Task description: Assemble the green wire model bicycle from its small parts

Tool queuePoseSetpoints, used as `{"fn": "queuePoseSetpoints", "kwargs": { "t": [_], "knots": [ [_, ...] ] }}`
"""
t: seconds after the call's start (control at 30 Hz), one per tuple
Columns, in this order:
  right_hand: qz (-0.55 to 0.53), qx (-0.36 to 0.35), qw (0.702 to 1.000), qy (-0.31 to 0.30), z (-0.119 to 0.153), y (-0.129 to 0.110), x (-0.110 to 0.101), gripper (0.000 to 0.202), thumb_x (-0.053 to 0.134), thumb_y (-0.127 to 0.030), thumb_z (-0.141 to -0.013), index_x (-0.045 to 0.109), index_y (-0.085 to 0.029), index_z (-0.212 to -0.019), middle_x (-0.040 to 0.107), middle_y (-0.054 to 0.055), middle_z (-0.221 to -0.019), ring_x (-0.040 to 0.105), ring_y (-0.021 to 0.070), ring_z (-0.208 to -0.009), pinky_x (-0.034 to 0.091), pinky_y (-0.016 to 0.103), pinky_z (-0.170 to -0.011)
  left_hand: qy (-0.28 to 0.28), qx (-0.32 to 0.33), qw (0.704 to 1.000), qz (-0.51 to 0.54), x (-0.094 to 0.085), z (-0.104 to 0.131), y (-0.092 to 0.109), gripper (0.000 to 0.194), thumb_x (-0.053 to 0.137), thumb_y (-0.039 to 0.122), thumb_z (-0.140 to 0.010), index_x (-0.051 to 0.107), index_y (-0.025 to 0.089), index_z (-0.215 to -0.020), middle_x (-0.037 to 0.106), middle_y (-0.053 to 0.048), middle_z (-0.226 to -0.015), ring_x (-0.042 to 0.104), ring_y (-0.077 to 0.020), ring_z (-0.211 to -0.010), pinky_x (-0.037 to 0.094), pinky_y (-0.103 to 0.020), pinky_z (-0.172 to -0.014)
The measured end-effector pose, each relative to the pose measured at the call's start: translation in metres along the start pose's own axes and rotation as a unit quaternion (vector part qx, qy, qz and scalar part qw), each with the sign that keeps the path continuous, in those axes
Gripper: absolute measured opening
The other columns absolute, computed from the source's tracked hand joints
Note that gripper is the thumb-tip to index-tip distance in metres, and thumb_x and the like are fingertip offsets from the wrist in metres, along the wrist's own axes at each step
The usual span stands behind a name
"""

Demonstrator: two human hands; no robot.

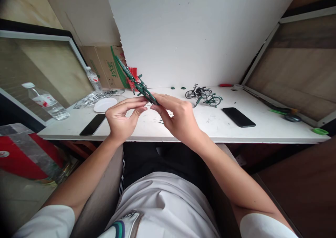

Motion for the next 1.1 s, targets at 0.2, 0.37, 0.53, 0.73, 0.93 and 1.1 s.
{"fn": "queuePoseSetpoints", "kwargs": {
  "t": [0.2,0.37,0.53,0.73,0.93,1.1],
  "knots": [
    [0.016,-0.006,0.999,0.045,0.0020,0.0010,-0.0002,0.033,0.067,-0.034,-0.104,0.077,-0.032,-0.135,0.079,0.005,-0.132,0.076,0.0301,-0.123,0.064,0.047,-0.108,-0.001,0.012,0.999,-0.032,0.0021,0.0009,0.0058,0.017,0.078,0.031,-0.097,0.084,0.024,-0.111,0.084,-0.007,-0.115,0.081,-0.0219,-0.109,0.065,-0.038,-0.103],
    [0.034,-0.003,0.997,0.064,0.0020,0.0025,-0.0021,0.030,0.066,-0.033,-0.105,0.079,-0.032,-0.132,0.081,0.005,-0.126,0.078,0.0302,-0.119,0.066,0.046,-0.105,-0.005,0.017,0.999,-0.041,0.0023,0.0021,0.0062,0.017,0.077,0.031,-0.097,0.084,0.025,-0.112,0.084,-0.006,-0.115,0.081,-0.0219,-0.109,0.065,-0.039,-0.104],
    [0.025,-0.018,0.998,0.062,0.0019,0.0009,0.0001,0.030,0.065,-0.029,-0.105,0.079,-0.032,-0.131,0.080,0.003,-0.129,0.078,0.0288,-0.121,0.066,0.045,-0.106,-0.019,0.021,0.999,-0.046,0.0024,0.0022,0.0045,0.018,0.077,0.030,-0.097,0.084,0.025,-0.113,0.083,-0.006,-0.118,0.080,-0.0223,-0.112,0.064,-0.039,-0.106],
    [0.010,-0.007,0.999,0.044,0.0005,0.0017,0.0010,0.030,0.064,-0.034,-0.106,0.079,-0.031,-0.131,0.080,0.004,-0.130,0.077,0.0279,-0.122,0.067,0.045,-0.105,-0.017,0.031,0.998,-0.048,0.0016,0.0008,0.0053,0.018,0.076,0.027,-0.097,0.084,0.026,-0.114,0.083,-0.005,-0.118,0.080,-0.0212,-0.110,0.064,-0.037,-0.104],
    [-0.018,-0.009,0.999,0.035,-0.0013,-0.0011,-0.0010,0.028,0.066,-0.034,-0.105,0.080,-0.030,-0.129,0.080,0.005,-0.130,0.077,0.0278,-0.122,0.067,0.042,-0.103,-0.020,0.030,0.998,-0.048,0.0016,0.0016,0.0021,0.019,0.076,0.030,-0.098,0.084,0.026,-0.115,0.083,-0.005,-0.119,0.080,-0.0215,-0.110,0.064,-0.037,-0.104],
    [-0.055,0.018,0.998,0.025,-0.0001,-0.0009,0.0009,0.031,0.069,-0.039,-0.104,0.079,-0.027,-0.131,0.081,0.007,-0.128,0.078,0.0261,-0.117,0.069,0.040,-0.099,-0.009,0.042,0.998,-0.042,0.0001,0.0013,0.0021,0.017,0.075,0.028,-0.098,0.085,0.027,-0.112,0.084,-0.004,-0.117,0.081,-0.0204,-0.107,0.065,-0.034,-0.099]
  ]
}}
Point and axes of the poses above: each hand's wrist, its own z-axis away from the middle knuckle, its own x-axis out of the palm, y = z × x, the point moved 5 cm from there along -z, towards the middle knuckle
